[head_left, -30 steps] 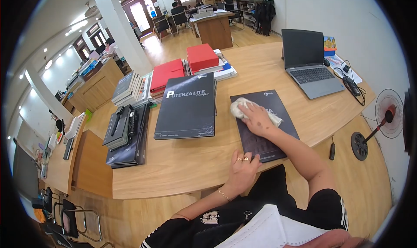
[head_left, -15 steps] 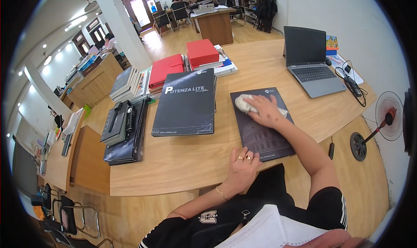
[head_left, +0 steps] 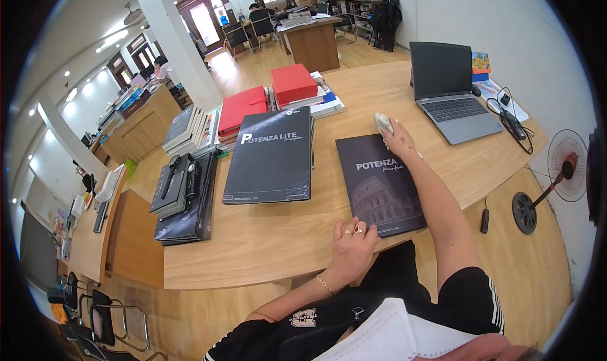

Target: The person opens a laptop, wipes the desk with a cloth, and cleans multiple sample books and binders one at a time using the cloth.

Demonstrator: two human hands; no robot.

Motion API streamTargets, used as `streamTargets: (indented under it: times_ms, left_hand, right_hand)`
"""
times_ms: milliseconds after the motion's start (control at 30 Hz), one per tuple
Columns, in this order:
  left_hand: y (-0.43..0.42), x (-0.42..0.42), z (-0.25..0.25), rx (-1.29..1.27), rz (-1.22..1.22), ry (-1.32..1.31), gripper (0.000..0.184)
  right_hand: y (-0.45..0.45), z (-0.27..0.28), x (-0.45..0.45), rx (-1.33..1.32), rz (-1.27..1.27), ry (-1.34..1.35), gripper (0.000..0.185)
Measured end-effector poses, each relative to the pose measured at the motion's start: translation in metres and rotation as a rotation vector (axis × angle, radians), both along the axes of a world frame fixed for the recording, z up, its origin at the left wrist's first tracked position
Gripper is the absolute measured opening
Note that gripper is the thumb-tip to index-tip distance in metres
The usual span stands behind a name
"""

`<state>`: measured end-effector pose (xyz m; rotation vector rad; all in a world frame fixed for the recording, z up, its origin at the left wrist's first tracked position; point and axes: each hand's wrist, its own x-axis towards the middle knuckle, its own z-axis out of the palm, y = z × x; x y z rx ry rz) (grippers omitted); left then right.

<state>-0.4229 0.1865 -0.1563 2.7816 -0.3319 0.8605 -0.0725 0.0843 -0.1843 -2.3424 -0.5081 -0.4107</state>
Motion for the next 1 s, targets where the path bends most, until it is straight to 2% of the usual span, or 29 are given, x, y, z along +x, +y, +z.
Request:
streamTargets:
  times_ms: [367,500,600,667,733,800,900,1000]
  left_hand:
    - [0.0,0.0,-0.003,-0.018,0.004,-0.001,0.026]
    - [0.002,0.001,0.0,-0.019,-0.024,0.043,0.026]
    - [0.015,0.002,0.017,-0.052,-0.091,0.172,0.028]
    - [0.026,0.006,0.031,-0.097,-0.139,0.272,0.032]
    - [0.033,0.02,0.043,-0.065,-0.188,0.15,0.038]
    - [0.04,0.038,0.056,-0.014,-0.22,0.097,0.045]
    - [0.035,0.074,0.069,0.087,-0.256,0.123,0.055]
    - [0.033,0.114,0.067,0.186,-0.282,0.191,0.059]
  right_hand:
    - [-0.012,0.004,-0.095,-0.275,0.091,-0.075,0.076]
    - [-0.01,0.042,-0.16,-0.319,0.232,0.112,0.075]
    - [-0.037,0.053,-0.171,0.142,0.435,0.365,0.069]
    - [-0.062,0.067,-0.191,0.379,0.39,0.278,0.064]
    - [-0.099,0.041,-0.184,0.32,0.311,0.086,0.061]
    - [-0.124,0.041,-0.2,0.281,0.203,0.118,0.062]
    - [-0.146,0.012,-0.202,0.512,0.299,0.238,0.071]
    - [-0.145,0.022,-0.214,0.431,0.381,0.191,0.086]
